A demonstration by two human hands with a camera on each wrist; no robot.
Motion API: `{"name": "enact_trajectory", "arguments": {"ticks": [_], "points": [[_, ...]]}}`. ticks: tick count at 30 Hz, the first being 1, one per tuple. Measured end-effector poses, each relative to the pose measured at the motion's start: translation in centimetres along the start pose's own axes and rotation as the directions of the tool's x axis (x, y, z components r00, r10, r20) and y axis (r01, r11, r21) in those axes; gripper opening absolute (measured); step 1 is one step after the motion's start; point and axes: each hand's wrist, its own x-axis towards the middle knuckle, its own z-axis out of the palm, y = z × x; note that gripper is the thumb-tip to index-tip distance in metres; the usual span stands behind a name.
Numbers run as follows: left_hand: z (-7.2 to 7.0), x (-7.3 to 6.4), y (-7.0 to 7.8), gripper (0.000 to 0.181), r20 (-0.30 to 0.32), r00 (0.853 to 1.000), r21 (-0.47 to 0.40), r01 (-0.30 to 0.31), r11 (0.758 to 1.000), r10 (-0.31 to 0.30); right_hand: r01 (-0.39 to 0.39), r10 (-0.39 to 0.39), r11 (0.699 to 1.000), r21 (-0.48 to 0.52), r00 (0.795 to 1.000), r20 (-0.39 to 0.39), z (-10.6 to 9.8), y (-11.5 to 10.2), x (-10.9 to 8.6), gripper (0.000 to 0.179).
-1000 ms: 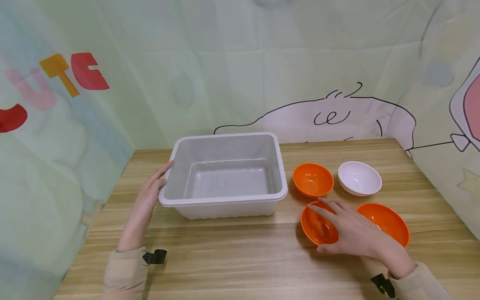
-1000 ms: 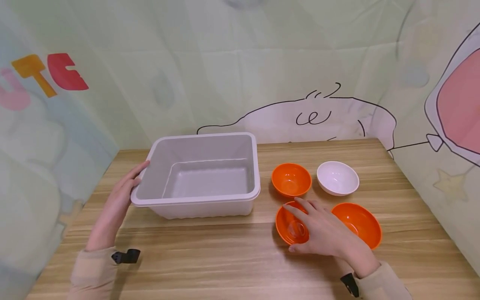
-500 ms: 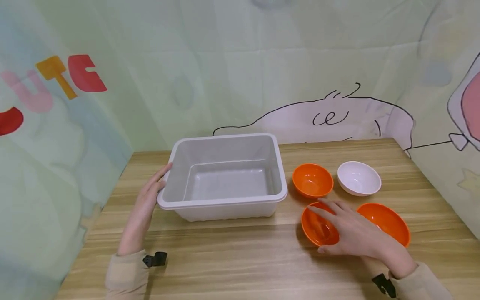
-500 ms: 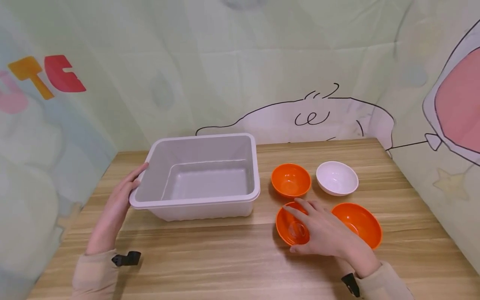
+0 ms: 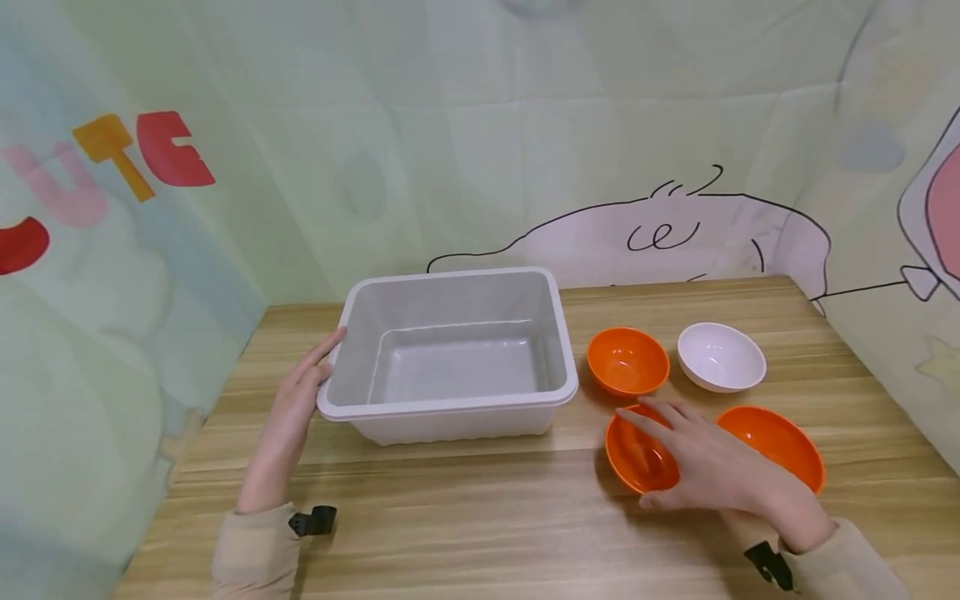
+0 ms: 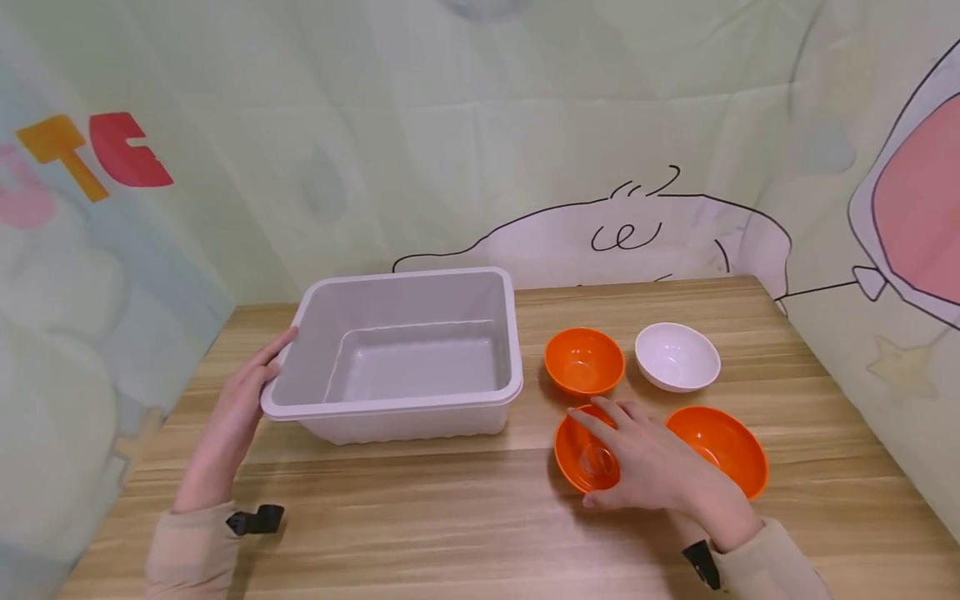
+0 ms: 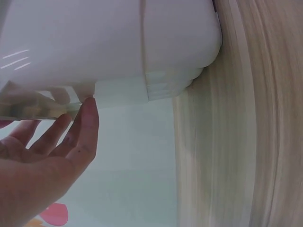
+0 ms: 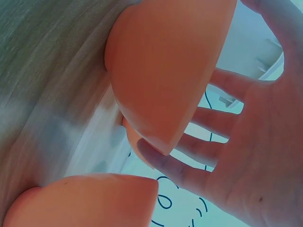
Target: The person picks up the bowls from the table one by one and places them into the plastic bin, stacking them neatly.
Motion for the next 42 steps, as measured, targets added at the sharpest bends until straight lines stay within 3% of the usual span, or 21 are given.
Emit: {"name": "enact_trajectory", "arguments": {"ticks": [7,15,26,34,42], "points": [[0.14,-0.27,0.04,0.046,-0.008,1.0,-0.013,0.022,1.0,-0.022,-0.018,0.017,1.0,0.014,0.999,0.045,-0.46,-0.23,0.01,0.095],[0.17,-0.21,0.0,0.046,-0.001,1.0,-0.032,0.002,0.999,-0.002,-0.035,0.031,0.999,0.039,0.995,0.095,-0.94,-0.45,0.23,0.097],[0.15,-0.09,-0.2,0.045,-0.007,1.0,-0.001,-0.01,1.0,0.01,0.015,-0.016,1.0,0.013,0.998,0.055,-0.65,-0.5,0.56,0.092],[0.07,-0.11,-0.24,0.045,-0.012,1.0,-0.004,0.004,1.0,-0.004,-0.004,0.003,1.0,0.017,0.997,0.074,-0.78,-0.6,0.75,0.092],[-0.1,-0.13,-0.38,0.046,-0.012,1.0,-0.003,-0.028,1.0,0.028,-0.001,0.001,1.0,0.01,0.999,0.054,-0.86,-0.82,0.63,0.091]]}}
